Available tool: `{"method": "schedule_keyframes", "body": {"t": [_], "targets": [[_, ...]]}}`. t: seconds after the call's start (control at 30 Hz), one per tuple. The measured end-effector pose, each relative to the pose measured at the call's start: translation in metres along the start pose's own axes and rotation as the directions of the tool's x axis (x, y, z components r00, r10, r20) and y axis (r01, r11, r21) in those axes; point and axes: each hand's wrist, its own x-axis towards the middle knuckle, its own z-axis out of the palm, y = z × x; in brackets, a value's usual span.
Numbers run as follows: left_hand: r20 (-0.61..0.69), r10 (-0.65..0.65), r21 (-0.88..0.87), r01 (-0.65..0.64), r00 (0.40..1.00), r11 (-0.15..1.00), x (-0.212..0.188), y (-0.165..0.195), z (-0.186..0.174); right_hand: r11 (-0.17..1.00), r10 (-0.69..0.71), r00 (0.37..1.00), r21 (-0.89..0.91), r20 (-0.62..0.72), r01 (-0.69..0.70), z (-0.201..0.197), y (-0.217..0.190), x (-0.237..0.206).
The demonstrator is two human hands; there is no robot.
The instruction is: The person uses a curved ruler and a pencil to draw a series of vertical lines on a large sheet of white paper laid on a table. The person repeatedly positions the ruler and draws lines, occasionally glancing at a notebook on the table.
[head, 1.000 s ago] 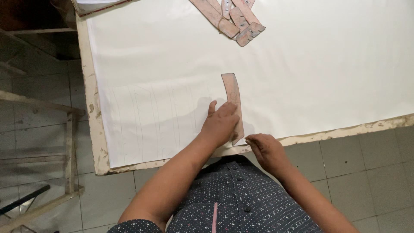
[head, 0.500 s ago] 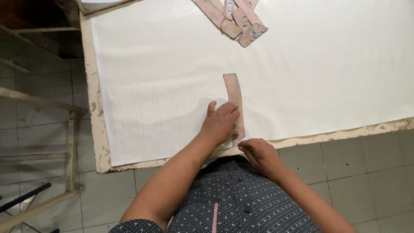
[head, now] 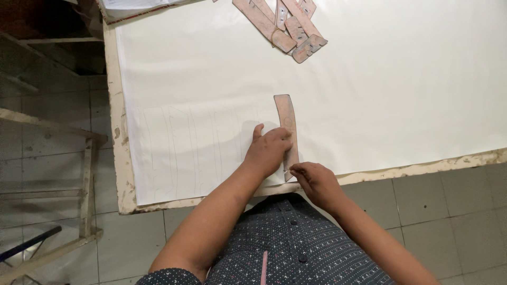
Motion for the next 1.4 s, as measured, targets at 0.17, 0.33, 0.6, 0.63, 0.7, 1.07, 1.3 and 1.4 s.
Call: {"method": "schedule_keyframes", "body": {"t": [0.17, 0.33, 0.6, 0.63, 0.7, 1.07, 1.3, 1.4], "targets": [[0.037, -0.013, 0.0, 0.013, 0.999, 1.0, 0.001, 0.001, -0.005, 0.998, 0.002, 0.999, -0.06, -0.041, -0.004, -0.002, -0.002, 0.011], [0.014, -0.014, -0.024, 0.014, 1.0, 1.0, 0.001, 0.0, -0.008, 0.996, 0.065, 0.996, -0.064, -0.061, -0.069, -0.003, -0.003, 0.016], [0.091, -0.054, -0.064, 0.06, 0.994, 0.996, 0.001, 0.001, -0.017, 0.997, 0.025, 0.997, -0.076, -0.072, -0.03, 0.001, 0.001, 0.029], [0.097, -0.062, -0.074, 0.07, 0.993, 0.995, 0.001, 0.001, -0.018, 0.995, 0.042, 0.997, -0.092, -0.069, -0.048, 0.001, 0.002, 0.031], [0.104, -0.078, -0.091, 0.087, 0.992, 0.992, 0.001, 0.002, -0.022, 0.994, 0.056, 0.997, -0.093, -0.058, -0.061, 0.0, 0.002, 0.033], [0.075, -0.073, -0.075, 0.079, 0.994, 0.994, 0.005, -0.003, -0.014, 0.988, -0.105, 0.985, -0.124, -0.138, 0.088, 0.002, 0.002, 0.044], [-0.123, -0.207, -0.238, 0.173, 0.971, 0.956, -0.019, 0.007, 0.007, 0.805, 0.503, 0.864, 0.355, 0.021, -0.476, -0.004, 0.02, 0.029], [0.015, -0.578, -0.594, 0.472, 0.816, 0.651, -0.02, 0.023, 0.029, 0.573, 0.628, 0.75, 0.529, 0.207, -0.626, -0.004, 0.021, 0.018]]}}
